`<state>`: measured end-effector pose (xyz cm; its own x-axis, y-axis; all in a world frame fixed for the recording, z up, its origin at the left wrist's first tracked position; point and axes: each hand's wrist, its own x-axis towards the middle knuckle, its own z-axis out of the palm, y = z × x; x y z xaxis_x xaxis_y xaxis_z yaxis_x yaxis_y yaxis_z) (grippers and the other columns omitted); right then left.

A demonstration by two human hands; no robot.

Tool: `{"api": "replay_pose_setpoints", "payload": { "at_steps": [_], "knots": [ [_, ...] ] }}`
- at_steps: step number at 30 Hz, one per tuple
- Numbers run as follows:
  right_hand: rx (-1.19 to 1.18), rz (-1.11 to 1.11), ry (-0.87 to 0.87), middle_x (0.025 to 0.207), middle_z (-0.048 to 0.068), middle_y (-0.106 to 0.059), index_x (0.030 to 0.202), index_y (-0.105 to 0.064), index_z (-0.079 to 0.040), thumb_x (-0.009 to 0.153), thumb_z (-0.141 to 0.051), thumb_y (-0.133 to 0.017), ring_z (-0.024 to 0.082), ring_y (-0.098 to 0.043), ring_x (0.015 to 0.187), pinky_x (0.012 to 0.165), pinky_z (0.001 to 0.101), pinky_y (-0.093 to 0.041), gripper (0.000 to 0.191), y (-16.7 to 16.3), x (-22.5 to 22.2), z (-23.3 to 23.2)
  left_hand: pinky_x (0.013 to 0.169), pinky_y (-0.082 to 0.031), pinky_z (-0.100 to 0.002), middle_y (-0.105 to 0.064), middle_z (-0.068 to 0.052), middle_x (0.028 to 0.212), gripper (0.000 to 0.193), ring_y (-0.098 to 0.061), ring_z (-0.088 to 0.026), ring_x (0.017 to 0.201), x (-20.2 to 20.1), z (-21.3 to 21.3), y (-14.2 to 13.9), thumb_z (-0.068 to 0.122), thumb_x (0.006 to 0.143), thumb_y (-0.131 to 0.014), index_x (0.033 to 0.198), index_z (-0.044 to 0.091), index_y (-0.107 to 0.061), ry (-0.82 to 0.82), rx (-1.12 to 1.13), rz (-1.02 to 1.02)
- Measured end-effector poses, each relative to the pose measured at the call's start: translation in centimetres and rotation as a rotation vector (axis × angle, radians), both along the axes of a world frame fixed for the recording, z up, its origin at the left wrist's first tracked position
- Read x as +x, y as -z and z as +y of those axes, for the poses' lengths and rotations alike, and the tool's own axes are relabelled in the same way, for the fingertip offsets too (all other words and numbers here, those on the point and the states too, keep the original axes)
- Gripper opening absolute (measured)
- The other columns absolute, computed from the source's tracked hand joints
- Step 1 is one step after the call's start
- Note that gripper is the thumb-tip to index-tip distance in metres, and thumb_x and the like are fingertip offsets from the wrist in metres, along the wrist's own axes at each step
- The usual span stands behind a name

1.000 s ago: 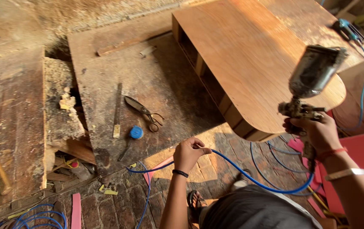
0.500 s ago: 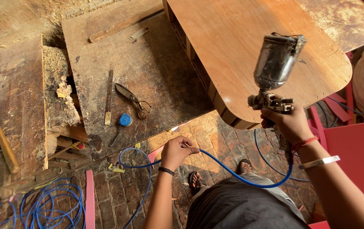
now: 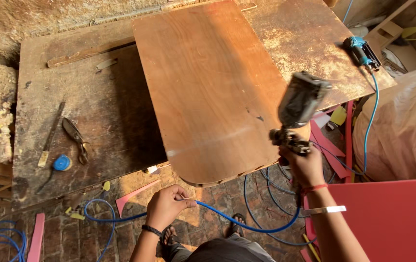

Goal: The person attaches pink foam padding to curved wooden chair frames in a workshop. They hold a spray gun to apply adhesive to a wooden panel, lay a pink foam sheet over it and press it down, then cut and trim foam sheets with scissors and a knife and fit the foam pieces onto the wooden frames.

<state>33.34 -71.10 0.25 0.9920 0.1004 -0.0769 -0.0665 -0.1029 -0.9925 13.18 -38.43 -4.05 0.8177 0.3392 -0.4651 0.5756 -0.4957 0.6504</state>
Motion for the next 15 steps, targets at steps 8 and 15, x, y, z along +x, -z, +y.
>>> {"api": "replay_pose_setpoints", "payload": {
  "at_steps": [8,15],
  "knots": [
    [-0.024,-0.120,0.071,0.087,0.004,-0.070,0.121,-0.069,0.000,0.094,0.000,-0.068,0.012,-0.065,0.065,0.059,0.0267,-0.053,0.027,-0.9,6.4,-10.7,0.058,-0.049,-0.029,-0.077,0.003,0.071,0.032,-0.070,-0.012,0.064,5.1,-9.3,-2.4,0.043,0.065,-0.092,0.081,0.019,-0.078,0.038,0.044,-0.017],
    [0.026,-0.149,0.103,0.087,0.004,-0.068,0.122,-0.069,0.002,0.096,0.001,-0.068,0.013,-0.064,0.067,0.061,0.0264,-0.051,0.026,-1.0,6.7,-13.8,0.057,-0.049,-0.029,-0.077,0.003,0.069,0.034,-0.070,-0.011,0.062,6.6,-12.0,-2.1,0.042,0.066,-0.092,0.080,0.016,-0.076,0.050,0.052,-0.031]
  ]
}}
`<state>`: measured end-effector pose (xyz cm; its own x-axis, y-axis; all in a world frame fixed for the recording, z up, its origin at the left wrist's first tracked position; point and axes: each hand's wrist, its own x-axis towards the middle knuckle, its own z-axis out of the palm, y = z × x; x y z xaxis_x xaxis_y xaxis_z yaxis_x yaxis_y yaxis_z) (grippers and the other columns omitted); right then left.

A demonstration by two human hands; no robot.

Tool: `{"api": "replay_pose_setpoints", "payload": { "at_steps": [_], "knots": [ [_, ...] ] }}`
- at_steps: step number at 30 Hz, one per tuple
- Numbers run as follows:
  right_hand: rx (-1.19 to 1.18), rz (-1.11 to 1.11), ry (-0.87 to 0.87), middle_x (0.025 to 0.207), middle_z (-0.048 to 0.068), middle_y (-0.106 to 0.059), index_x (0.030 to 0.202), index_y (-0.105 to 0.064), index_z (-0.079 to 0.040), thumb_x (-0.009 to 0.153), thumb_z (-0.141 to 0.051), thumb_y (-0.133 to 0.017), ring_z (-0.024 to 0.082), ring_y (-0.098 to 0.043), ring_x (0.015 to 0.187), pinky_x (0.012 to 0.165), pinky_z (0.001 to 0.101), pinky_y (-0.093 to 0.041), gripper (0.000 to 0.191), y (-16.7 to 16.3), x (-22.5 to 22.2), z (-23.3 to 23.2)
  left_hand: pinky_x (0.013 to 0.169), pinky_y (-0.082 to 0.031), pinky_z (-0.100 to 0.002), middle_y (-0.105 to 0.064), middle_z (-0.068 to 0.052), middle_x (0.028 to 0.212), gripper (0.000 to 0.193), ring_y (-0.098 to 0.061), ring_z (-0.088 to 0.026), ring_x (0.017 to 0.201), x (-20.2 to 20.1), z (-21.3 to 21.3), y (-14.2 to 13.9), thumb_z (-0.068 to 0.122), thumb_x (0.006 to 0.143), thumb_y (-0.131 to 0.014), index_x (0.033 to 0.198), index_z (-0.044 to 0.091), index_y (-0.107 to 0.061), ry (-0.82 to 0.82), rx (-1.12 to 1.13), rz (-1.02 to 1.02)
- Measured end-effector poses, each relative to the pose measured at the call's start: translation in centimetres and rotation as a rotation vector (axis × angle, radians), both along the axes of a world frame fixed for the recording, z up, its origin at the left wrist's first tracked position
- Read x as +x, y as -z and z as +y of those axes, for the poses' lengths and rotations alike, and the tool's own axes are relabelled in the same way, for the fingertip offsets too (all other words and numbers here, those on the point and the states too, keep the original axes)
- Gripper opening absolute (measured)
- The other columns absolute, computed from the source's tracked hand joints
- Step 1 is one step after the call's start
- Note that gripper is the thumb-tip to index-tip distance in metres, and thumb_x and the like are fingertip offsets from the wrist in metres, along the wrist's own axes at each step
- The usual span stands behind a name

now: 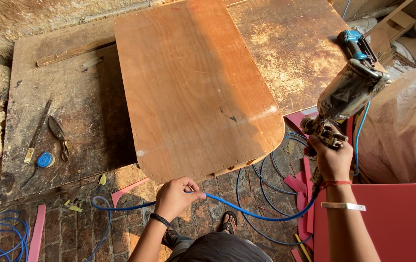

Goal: The person attaches pink foam padding to curved wooden chair frames in a workshop. They hold a spray gun to apply adhesive to a wooden panel, lay a pink foam sheet over it and press it down, then cut and trim foam sheets with scissors and a knife and fit the foam pieces onto the wooden frames.

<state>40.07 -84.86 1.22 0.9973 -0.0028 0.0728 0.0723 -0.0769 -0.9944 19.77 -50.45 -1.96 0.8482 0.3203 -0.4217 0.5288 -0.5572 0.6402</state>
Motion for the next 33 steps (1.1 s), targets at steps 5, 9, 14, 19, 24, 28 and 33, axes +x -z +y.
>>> {"api": "replay_pose_setpoints", "payload": {
  "at_steps": [5,9,14,19,24,28,33],
  "knots": [
    [0.033,0.070,-0.009,0.088,0.003,-0.068,0.122,-0.068,0.000,0.095,0.000,-0.067,0.012,-0.064,0.067,0.060,0.0268,-0.055,0.027,0.9,-1.7,-1.5,0.057,-0.050,-0.030,-0.076,0.003,0.070,0.034,-0.070,-0.012,0.062,0.0,-1.0,0.6,0.042,0.065,-0.093,0.082,0.017,-0.077,0.025,0.019,-0.018],
    [0.015,0.166,-0.015,0.086,0.005,-0.068,0.117,-0.067,0.004,0.096,0.000,-0.068,0.014,-0.065,0.066,0.058,0.0278,-0.051,0.021,1.4,-4.1,-2.8,0.056,-0.050,-0.030,-0.077,0.002,0.070,0.036,-0.071,-0.012,0.063,-0.3,-2.2,1.0,0.039,0.064,-0.094,0.083,0.014,-0.077,0.024,-0.008,-0.036],
    [0.003,0.220,-0.119,0.084,0.006,-0.069,0.123,-0.067,0.003,0.094,-0.001,-0.068,0.013,-0.066,0.069,0.063,0.0264,-0.054,0.029,1.5,-7.3,-2.4,0.059,-0.052,-0.029,-0.078,0.001,0.072,0.035,-0.073,-0.011,0.066,-1.0,-2.3,1.2,0.034,0.063,-0.094,0.085,0.012,-0.076,0.011,-0.026,-0.032],
    [0.041,0.386,-0.260,0.085,0.006,-0.069,0.131,-0.066,0.001,0.091,-0.002,-0.069,0.014,-0.066,0.066,0.060,0.0274,-0.054,0.040,2.2,-9.1,2.5,0.062,-0.054,-0.027,-0.078,-0.002,0.075,0.038,-0.074,-0.012,0.069,-3.7,0.5,1.3,0.032,0.061,-0.096,0.085,0.010,-0.076,-0.078,-0.041,-0.027],
    [0.048,0.419,-0.474,0.085,0.006,-0.069,0.132,-0.065,0.001,0.090,-0.003,-0.069,0.014,-0.067,0.067,0.061,0.0282,-0.056,0.042,3.0,-10.2,9.3,0.062,-0.054,-0.026,-0.079,-0.001,0.076,0.033,-0.075,-0.010,0.070,-7.6,4.1,1.5,0.029,0.062,-0.094,0.085,0.012,-0.077,-0.193,-0.034,-0.068],
    [0.008,0.418,-0.625,0.082,0.009,-0.070,0.127,-0.065,0.006,0.092,-0.001,-0.071,0.016,-0.068,0.068,0.062,0.0289,-0.053,0.036,3.1,-11.3,15.6,0.062,-0.054,-0.027,-0.079,0.000,0.076,0.036,-0.075,-0.011,0.069,-11.5,8.0,1.1,0.032,0.063,-0.094,0.088,0.013,-0.075,-0.255,-0.011,-0.032],
    [0.029,0.328,-0.688,0.081,0.006,-0.069,0.134,-0.062,0.001,0.090,-0.001,-0.070,0.014,-0.066,0.066,0.060,0.0274,-0.054,0.045,2.6,-14.0,23.2,0.062,-0.053,-0.028,-0.078,-0.001,0.078,0.039,-0.073,-0.013,0.071,-16.2,13.1,1.0,0.033,0.062,-0.097,0.087,0.012,-0.076,-0.320,0.073,-0.029]
  ]
}}
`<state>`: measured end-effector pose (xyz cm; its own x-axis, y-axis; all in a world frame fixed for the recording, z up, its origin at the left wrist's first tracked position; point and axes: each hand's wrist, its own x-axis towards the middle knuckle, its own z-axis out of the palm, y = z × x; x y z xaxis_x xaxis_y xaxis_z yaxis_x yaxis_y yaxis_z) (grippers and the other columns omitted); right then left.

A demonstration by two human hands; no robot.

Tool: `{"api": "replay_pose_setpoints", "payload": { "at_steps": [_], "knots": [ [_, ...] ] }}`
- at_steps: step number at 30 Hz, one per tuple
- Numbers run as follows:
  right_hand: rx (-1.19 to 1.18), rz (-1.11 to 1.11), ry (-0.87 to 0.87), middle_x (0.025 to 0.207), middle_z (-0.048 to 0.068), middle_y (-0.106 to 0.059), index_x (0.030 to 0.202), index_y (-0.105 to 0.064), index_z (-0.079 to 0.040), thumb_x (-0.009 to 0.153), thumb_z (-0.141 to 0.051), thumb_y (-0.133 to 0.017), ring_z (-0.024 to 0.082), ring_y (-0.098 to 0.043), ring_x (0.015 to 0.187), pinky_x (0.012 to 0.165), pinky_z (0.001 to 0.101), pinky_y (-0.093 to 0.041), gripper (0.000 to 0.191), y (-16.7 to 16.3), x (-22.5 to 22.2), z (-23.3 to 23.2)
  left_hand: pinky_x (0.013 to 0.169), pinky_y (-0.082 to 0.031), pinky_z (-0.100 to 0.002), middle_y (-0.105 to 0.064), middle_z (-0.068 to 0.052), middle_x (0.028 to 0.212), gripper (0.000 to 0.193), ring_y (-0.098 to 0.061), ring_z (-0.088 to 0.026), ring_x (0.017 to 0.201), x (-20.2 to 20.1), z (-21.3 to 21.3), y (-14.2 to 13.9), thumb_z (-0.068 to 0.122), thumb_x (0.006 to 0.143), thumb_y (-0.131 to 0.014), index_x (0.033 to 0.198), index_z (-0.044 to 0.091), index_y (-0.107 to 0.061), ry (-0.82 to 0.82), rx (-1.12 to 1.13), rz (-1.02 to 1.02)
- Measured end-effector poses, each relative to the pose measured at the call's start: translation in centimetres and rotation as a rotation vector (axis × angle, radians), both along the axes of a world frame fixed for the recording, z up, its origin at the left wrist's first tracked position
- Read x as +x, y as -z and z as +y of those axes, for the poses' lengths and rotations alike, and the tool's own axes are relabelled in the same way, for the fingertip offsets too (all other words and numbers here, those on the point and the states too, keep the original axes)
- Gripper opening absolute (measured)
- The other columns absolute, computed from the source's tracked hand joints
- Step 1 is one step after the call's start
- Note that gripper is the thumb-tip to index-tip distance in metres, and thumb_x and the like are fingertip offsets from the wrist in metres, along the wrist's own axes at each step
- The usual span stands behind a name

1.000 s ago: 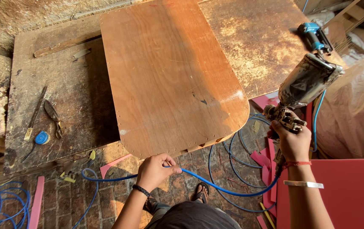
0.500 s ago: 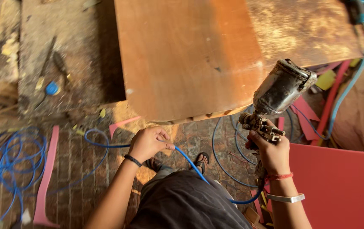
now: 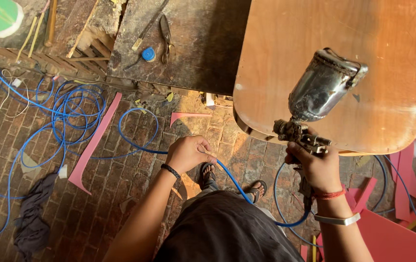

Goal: The person attaches pink foam padding to curved wooden chair frames in a workshop. They hold a spray gun to apply adhesive to a wooden panel, lay a pink foam sheet over it and press it down, then cut and trim foam sheets with scissors and a knife and fit the foam pieces onto the wooden frames.

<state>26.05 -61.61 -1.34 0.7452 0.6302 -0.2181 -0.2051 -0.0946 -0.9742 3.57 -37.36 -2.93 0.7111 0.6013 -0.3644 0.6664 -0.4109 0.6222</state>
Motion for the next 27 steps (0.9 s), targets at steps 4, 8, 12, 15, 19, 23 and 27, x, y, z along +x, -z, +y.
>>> {"api": "replay_pose_setpoints", "payload": {
  "at_steps": [4,8,12,15,19,23,27],
  "knots": [
    [0.070,-0.086,0.061,0.087,0.006,-0.068,0.132,-0.062,0.005,0.094,-0.001,-0.068,0.014,-0.066,0.071,0.064,0.0280,-0.056,0.039,-1.0,-1.9,2.9,0.062,-0.054,-0.028,-0.079,-0.001,0.080,0.039,-0.075,-0.013,0.071,-3.0,3.9,0.4,0.035,0.063,-0.095,0.088,0.013,-0.076,-0.033,-0.028,-0.025],
    [0.073,-0.069,0.221,0.097,0.011,-0.072,0.129,-0.063,0.008,0.097,0.000,-0.064,0.019,-0.073,0.083,0.075,0.0321,-0.062,0.033,-1.8,-3.1,1.5,0.061,-0.054,-0.028,-0.080,-0.003,0.079,0.038,-0.075,-0.014,0.069,-3.0,6.0,2.0,0.035,0.065,-0.093,0.088,0.011,-0.075,0.019,-0.087,-0.087],
    [0.054,-0.045,0.413,0.099,0.015,-0.073,0.134,-0.062,0.004,0.097,0.000,-0.061,0.023,-0.073,0.085,0.077,0.0352,-0.061,0.037,-2.3,-3.8,-2.7,0.062,-0.054,-0.028,-0.080,-0.005,0.078,0.042,-0.075,-0.013,0.069,-0.5,4.4,3.2,0.033,0.064,-0.095,0.088,0.007,-0.072,0.172,-0.092,-0.242],
    [0.071,-0.028,0.475,0.098,0.016,-0.074,0.131,-0.063,0.006,0.097,0.000,-0.061,0.023,-0.073,0.084,0.076,0.0366,-0.060,0.034,-3.1,-2.2,-6.7,0.062,-0.055,-0.028,-0.080,-0.005,0.076,0.042,-0.076,-0.013,0.068,2.7,1.7,2.8,0.034,0.063,-0.094,0.088,0.009,-0.073,0.224,-0.143,-0.236],
    [0.065,-0.078,0.543,0.101,0.013,-0.073,0.132,-0.063,0.004,0.095,0.002,-0.060,0.021,-0.073,0.084,0.076,0.0354,-0.061,0.036,-3.1,2.4,-12.3,0.061,-0.053,-0.029,-0.080,-0.004,0.077,0.039,-0.074,-0.013,0.068,7.1,-2.6,1.8,0.036,0.063,-0.095,0.087,0.012,-0.075,0.291,-0.098,-0.104],
    [0.063,-0.124,0.507,0.100,0.015,-0.072,0.133,-0.063,0.006,0.099,0.004,-0.060,0.022,-0.072,0.085,0.076,0.0353,-0.060,0.034,-1.1,10.5,-18.1,0.060,-0.052,-0.030,-0.081,-0.003,0.075,0.038,-0.072,-0.013,0.064,12.0,-7.8,1.9,0.038,0.064,-0.094,0.086,0.013,-0.076,0.253,-0.100,0.007],
    [0.180,-0.087,0.483,0.113,0.011,-0.072,0.140,-0.058,0.003,0.095,0.008,-0.060,0.020,-0.072,0.088,0.080,0.0361,-0.062,0.045,1.2,21.1,-23.1,0.053,-0.052,-0.036,-0.078,-0.006,0.077,0.035,-0.064,-0.016,0.059,18.8,-15.5,3.0,0.032,0.066,-0.090,0.088,0.010,-0.074,-0.035,-0.323,0.030]
  ]
}}
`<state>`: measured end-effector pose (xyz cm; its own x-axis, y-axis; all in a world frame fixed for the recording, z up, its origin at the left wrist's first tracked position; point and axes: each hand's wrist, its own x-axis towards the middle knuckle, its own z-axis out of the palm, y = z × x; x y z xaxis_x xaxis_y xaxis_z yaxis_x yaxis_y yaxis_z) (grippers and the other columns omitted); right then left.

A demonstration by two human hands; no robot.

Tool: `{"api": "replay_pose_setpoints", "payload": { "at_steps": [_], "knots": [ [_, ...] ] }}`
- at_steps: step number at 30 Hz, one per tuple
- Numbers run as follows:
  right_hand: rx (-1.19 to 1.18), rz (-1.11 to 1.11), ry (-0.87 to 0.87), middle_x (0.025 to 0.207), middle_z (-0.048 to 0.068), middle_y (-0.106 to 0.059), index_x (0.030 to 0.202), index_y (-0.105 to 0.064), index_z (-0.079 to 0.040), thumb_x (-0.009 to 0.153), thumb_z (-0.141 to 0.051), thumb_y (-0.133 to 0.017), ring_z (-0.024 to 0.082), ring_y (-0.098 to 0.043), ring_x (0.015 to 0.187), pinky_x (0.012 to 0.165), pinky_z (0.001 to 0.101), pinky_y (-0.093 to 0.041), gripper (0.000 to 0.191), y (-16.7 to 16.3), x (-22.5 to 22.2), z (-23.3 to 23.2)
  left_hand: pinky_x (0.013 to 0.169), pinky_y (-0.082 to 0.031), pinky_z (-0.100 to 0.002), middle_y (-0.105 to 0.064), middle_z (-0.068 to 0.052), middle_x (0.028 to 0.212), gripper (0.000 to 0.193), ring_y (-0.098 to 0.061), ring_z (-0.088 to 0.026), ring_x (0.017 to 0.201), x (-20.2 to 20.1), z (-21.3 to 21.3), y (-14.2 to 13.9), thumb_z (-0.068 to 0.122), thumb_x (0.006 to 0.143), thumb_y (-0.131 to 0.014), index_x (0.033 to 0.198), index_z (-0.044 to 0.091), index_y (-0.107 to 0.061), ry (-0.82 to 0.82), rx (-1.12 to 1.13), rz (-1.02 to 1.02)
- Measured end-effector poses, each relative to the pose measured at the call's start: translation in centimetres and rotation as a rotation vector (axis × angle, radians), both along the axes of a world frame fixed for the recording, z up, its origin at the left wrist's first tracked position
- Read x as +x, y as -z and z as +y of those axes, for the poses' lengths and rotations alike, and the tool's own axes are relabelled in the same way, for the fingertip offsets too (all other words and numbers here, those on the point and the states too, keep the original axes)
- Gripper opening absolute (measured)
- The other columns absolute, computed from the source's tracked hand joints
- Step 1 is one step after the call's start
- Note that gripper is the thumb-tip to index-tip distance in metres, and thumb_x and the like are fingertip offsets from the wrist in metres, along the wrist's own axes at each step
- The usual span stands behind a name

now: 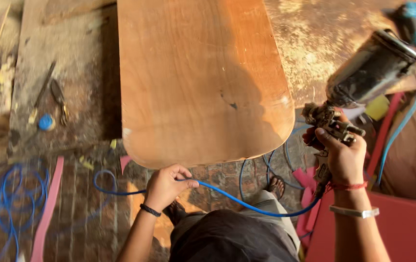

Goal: The person attaches pink foam padding to curved wooden chair frames in a workshop. They hold a spray gun to apply adhesive to a wooden panel, lay a pink foam sheet over it and press it down, then cut and trim foam sheets with scissors and a knife and fit the foam pieces onto the wooden frames.

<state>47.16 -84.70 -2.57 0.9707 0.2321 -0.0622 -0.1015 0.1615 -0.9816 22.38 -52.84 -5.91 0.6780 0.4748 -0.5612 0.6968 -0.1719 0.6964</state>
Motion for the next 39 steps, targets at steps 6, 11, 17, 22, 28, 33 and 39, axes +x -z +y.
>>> {"api": "replay_pose_setpoints", "payload": {
  "at_steps": [6,11,17,22,28,33,39],
  "knots": [
    [0.123,0.104,-0.220,0.110,0.014,-0.071,0.142,-0.054,0.009,0.094,0.014,-0.061,0.023,-0.074,0.091,0.086,0.0384,-0.063,0.049,3.4,10.4,-4.8,0.062,-0.056,-0.032,-0.079,-0.004,0.079,0.042,-0.074,-0.014,0.068,6.1,-8.7,-0.9,0.039,0.063,-0.094,0.089,0.010,-0.077,0.067,0.317,0.029],
    [0.135,0.181,-0.346,0.107,0.014,-0.071,0.139,-0.054,0.008,0.091,0.011,-0.062,0.022,-0.072,0.092,0.083,0.0390,-0.064,0.048,4.4,14.0,-6.0,0.062,-0.055,-0.032,-0.080,-0.003,0.079,0.040,-0.074,-0.015,0.070,9.0,-12.4,-2.1,0.041,0.064,-0.093,0.089,0.013,-0.077,0.043,0.330,0.203],
    [0.084,0.232,-0.469,0.101,0.014,-0.073,0.115,-0.065,0.011,0.092,0.005,-0.068,0.022,-0.074,0.089,0.082,0.0366,-0.065,0.024,5.1,15.9,-5.4,0.061,-0.054,-0.032,-0.079,-0.003,0.076,0.040,-0.074,-0.015,0.068,11.3,-13.8,-2.0,0.039,0.065,-0.093,0.090,0.013,-0.077,0.008,0.318,0.256],
    [0.032,0.250,-0.589,0.091,0.010,-0.073,0.110,-0.066,0.007,0.092,0.001,-0.069,0.020,-0.073,0.080,0.073,0.0310,-0.061,0.020,5.1,17.5,-4.9,0.060,-0.054,-0.030,-0.078,-0.003,0.076,0.039,-0.073,-0.014,0.067,12.4,-15.0,-1.8,0.036,0.064,-0.093,0.091,0.013,-0.077,-0.046,0.302,0.216],
    [-0.124,0.186,-0.673,0.086,0.010,-0.072,0.105,-0.067,0.008,0.092,-0.001,-0.072,0.018,-0.071,0.071,0.064,0.0303,-0.057,0.017,4.6,18.5,-2.7,0.061,-0.055,-0.030,-0.078,-0.004,0.076,0.040,-0.074,-0.015,0.068,12.0,-15.1,-1.3,0.035,0.062,-0.094,0.090,0.011,-0.077,-0.108,0.261,0.098],
    [-0.331,0.085,-0.667,0.085,0.013,-0.072,0.107,-0.069,0.012,0.092,-0.002,-0.076,0.018,-0.069,0.067,0.059,0.0302,-0.055,0.021,3.4,18.2,-0.6,0.064,-0.056,-0.031,-0.078,-0.005,0.080,0.045,-0.075,-0.017,0.073,10.9,-14.4,-0.6,0.040,0.059,-0.096,0.090,0.013,-0.078,-0.124,0.339,-0.014],
    [-0.213,0.038,-0.787,0.088,0.006,-0.071,0.131,-0.065,0.003,0.088,-0.002,-0.072,0.015,-0.065,0.063,0.056,0.0269,-0.052,0.044,-0.1,15.4,5.0,0.066,-0.056,-0.033,-0.077,-0.006,0.081,0.046,-0.075,-0.019,0.075,7.4,-12.1,-0.9,0.042,0.059,-0.095,0.091,0.015,-0.078,-0.221,0.343,0.017]
  ]
}}
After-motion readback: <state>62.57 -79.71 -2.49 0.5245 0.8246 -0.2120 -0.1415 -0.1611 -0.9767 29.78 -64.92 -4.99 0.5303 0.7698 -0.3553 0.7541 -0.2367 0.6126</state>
